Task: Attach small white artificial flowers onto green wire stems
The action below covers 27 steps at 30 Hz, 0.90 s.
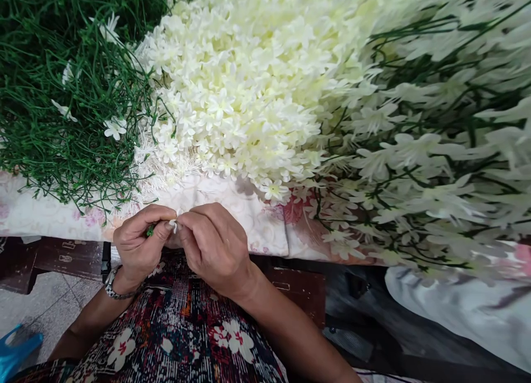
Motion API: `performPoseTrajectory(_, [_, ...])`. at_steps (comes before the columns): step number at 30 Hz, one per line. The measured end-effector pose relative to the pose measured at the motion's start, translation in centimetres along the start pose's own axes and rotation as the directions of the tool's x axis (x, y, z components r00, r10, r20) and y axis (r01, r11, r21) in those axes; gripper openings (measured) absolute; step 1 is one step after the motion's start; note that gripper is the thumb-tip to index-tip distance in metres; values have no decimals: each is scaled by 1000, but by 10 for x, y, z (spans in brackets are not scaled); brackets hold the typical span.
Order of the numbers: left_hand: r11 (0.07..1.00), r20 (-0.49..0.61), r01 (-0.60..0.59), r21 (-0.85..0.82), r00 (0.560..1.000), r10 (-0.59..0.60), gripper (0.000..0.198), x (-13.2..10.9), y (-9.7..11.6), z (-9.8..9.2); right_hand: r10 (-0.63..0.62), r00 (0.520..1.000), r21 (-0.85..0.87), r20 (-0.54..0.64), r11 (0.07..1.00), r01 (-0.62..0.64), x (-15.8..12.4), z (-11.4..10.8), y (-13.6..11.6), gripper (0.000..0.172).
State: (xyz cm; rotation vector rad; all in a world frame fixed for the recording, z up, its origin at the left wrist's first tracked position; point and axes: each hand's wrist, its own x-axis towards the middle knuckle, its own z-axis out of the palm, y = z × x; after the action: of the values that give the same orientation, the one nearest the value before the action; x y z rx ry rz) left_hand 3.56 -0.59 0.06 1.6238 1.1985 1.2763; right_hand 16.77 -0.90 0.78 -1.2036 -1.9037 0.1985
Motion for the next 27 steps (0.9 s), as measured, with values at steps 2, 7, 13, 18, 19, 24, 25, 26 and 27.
performPoseTrajectory(2, [998,-3,-57,30,998,57,20,0,0,0,-13,1000,-1,-17,1000,13,-1,1,0,10])
performPoseTrajectory(7, [992,2,-105,74,994,105,22,0,-2,0,-27,1000,37,-16,999,28,-1,1,4,8])
performPoseTrajectory(13, [982,2,-158,104,987,159,21,0,-1,-2,-19,999,110,36,994,15,0,-3,6,12])
performPoseTrajectory(18, [980,-4,-131,148,991,134,19,-2,1,-1,7,998,174,58,985,-17,0,-4,7,13])
performPoseTrajectory(19, [980,-9,-121,155,992,124,18,-3,2,-1,8,998,179,62,984,-19,0,-4,7,14])
performPoseTrajectory(24, [983,6,-135,128,991,135,14,-2,3,-1,22,997,208,69,977,-36,0,-4,8,14])
performPoseTrajectory(25, [982,12,-139,126,990,138,15,-2,3,-1,29,997,214,66,976,-42,0,-4,7,14])
performPoseTrajectory(26, [982,14,-141,126,990,140,15,-2,2,-1,38,997,219,63,974,-51,0,-3,7,14])
performPoseTrajectory(27, [982,13,-142,123,990,142,16,-2,2,-1,51,997,224,61,973,-63,-1,-3,7,13])
